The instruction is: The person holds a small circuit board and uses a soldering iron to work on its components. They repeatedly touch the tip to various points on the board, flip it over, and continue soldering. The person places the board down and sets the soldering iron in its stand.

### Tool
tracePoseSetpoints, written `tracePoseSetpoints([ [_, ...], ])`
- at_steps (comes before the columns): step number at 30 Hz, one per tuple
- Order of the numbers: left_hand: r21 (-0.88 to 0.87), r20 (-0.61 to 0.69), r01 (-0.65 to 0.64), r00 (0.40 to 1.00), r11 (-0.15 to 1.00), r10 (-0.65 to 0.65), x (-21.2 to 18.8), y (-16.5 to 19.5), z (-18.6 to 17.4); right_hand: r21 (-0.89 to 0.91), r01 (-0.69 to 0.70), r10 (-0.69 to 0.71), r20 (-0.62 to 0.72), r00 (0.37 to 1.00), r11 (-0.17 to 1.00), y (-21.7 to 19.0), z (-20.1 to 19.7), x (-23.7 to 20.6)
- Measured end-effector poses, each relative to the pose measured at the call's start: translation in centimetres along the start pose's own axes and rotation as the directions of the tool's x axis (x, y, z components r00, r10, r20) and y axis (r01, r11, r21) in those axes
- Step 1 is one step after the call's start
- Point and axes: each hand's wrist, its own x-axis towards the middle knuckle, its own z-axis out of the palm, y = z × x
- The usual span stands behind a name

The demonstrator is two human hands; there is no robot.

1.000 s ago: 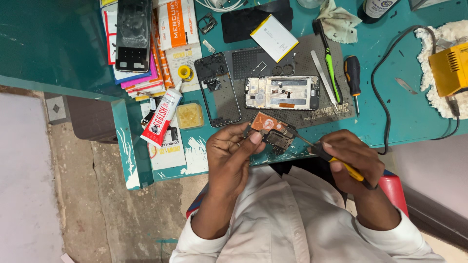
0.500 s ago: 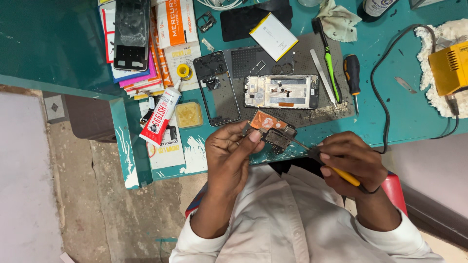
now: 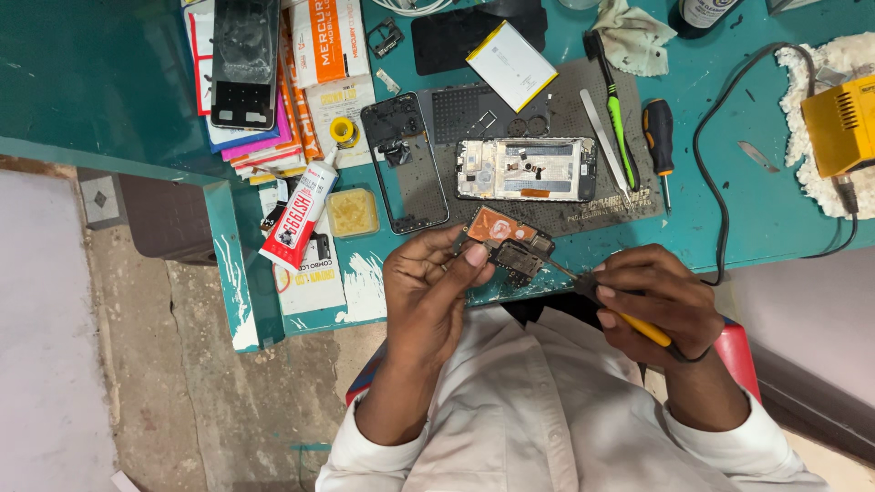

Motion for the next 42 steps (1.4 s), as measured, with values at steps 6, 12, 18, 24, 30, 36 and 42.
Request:
tracePoseSetpoints([
  [6,0.004,0.000,0.005,1.000,1.000,-0.005,-0.1,0.0,-0.1,0.004,0.017,-0.017,0.001,1.000,1.000,0.1,0.0,0.0],
  [12,-0.002,0.026,0.002,1.000,1.000,-0.002,-0.2,0.0,0.0,0.061,-0.055,0.058,-0.051,0.997,0.997,-0.7,-0.2,-0.3],
  [18,0.009,0.035,-0.007,0.999,1.000,0.007,-0.2,0.1,0.2,0.195,-0.316,0.329,-0.036,0.944,0.928,-1.5,-0.6,-1.2],
  [24,-0.002,0.031,0.002,1.000,1.000,-0.002,-0.2,0.1,0.3,0.394,-0.327,0.380,-0.061,0.923,0.859,-0.4,-0.1,-1.6],
  [30,-0.003,0.031,-0.004,1.000,1.000,0.004,-0.1,0.0,0.3,0.312,-0.283,0.317,-0.063,0.946,0.907,0.1,-0.1,-1.4],
  [36,-0.004,0.016,0.004,1.000,1.000,-0.004,-0.1,0.0,0.3,0.213,-0.241,0.258,-0.055,0.965,0.947,0.3,-0.2,-1.3],
  [42,-0.012,0.020,0.002,1.000,1.000,-0.002,0.0,0.0,0.3,0.127,-0.086,0.092,-0.044,0.995,0.988,0.0,-0.4,-0.7],
])
